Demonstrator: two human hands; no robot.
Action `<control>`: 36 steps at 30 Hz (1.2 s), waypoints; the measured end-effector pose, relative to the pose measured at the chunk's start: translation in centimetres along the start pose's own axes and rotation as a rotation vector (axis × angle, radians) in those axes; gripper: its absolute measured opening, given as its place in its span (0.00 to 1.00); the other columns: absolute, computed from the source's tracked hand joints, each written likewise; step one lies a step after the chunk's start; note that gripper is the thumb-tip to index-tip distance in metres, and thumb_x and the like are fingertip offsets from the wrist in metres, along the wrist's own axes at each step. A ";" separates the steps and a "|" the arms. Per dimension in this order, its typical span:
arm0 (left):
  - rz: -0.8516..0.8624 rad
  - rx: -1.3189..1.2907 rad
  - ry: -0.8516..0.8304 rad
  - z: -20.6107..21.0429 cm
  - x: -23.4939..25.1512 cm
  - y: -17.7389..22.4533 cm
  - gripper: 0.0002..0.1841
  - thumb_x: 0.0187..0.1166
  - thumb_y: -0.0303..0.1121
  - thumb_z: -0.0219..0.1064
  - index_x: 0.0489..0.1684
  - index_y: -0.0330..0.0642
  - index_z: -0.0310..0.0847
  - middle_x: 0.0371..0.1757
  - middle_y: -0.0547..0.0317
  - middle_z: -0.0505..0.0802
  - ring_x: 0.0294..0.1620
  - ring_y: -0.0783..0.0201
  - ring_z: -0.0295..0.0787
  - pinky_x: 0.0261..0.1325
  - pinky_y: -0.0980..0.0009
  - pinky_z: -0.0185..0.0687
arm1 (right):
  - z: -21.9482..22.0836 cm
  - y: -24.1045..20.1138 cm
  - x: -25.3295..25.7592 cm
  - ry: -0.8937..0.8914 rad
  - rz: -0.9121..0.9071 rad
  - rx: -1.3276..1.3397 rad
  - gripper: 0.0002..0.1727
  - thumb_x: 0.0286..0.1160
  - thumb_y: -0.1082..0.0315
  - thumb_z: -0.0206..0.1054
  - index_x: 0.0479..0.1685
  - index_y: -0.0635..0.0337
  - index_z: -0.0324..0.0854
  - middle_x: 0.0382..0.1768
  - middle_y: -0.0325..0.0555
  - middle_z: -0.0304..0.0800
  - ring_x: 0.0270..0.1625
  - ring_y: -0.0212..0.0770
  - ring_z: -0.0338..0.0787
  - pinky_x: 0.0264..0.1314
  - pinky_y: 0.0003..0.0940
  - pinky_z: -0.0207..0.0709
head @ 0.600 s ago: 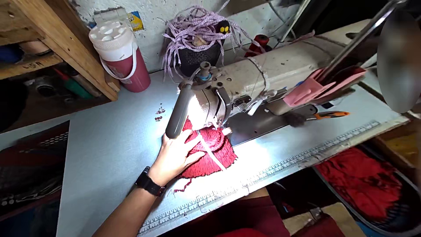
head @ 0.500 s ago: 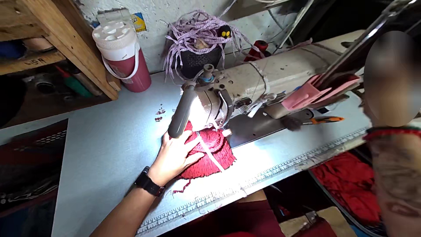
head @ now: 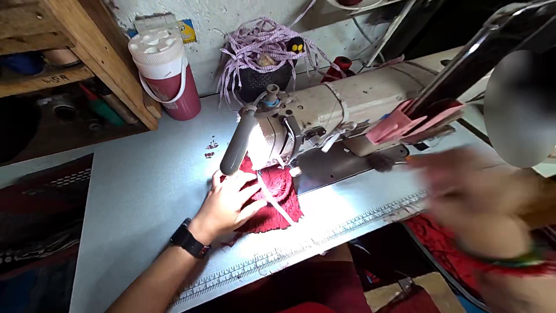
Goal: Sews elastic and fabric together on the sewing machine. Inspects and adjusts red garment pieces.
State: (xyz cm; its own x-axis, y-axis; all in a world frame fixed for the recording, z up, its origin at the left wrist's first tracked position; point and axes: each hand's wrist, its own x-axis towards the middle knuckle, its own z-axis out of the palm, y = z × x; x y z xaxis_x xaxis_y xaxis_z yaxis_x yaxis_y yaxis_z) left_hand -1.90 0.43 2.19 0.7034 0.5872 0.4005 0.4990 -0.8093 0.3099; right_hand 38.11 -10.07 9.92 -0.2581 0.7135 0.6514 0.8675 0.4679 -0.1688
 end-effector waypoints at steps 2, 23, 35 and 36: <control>0.048 -0.076 0.173 0.7 0.9 2.1 0.15 0.86 0.43 0.61 0.47 0.49 0.95 0.55 0.58 0.94 0.65 0.61 0.86 0.76 0.51 0.66 | 5.9 -4.6 2.2 -0.253 -0.229 0.121 0.14 0.87 0.62 0.57 0.56 0.49 0.88 0.57 0.40 0.96 0.52 0.44 0.92 0.46 0.39 0.83; -0.299 0.172 0.025 1.8 0.8 -1.5 0.17 0.87 0.50 0.58 0.42 0.56 0.92 0.49 0.59 0.95 0.60 0.57 0.89 0.75 0.41 0.66 | 16.6 -1.0 7.1 -0.640 -0.202 0.247 0.13 0.69 0.54 0.72 0.41 0.53 0.91 0.39 0.47 0.94 0.46 0.47 0.93 0.48 0.50 0.84; -0.248 0.181 0.029 1.2 1.8 0.7 0.19 0.84 0.56 0.60 0.47 0.57 0.93 0.52 0.59 0.94 0.62 0.56 0.87 0.76 0.40 0.63 | 16.0 -1.5 7.8 -0.618 -0.281 0.214 0.12 0.64 0.57 0.72 0.24 0.56 0.87 0.24 0.47 0.88 0.32 0.49 0.91 0.31 0.50 0.79; -0.206 0.189 0.028 1.7 1.5 0.7 0.16 0.84 0.51 0.60 0.43 0.58 0.93 0.51 0.60 0.94 0.60 0.57 0.88 0.74 0.41 0.64 | 15.8 -1.6 7.9 -0.633 -0.278 0.212 0.12 0.64 0.57 0.72 0.24 0.56 0.86 0.24 0.47 0.87 0.32 0.48 0.90 0.31 0.49 0.79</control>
State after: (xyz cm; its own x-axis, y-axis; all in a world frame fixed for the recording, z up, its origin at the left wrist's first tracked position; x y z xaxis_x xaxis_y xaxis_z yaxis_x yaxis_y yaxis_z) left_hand 0.40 0.71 1.58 0.5646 0.7377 0.3701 0.7175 -0.6603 0.2217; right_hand 27.99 3.06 3.69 -0.7100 0.6884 0.1482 0.6492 0.7215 -0.2409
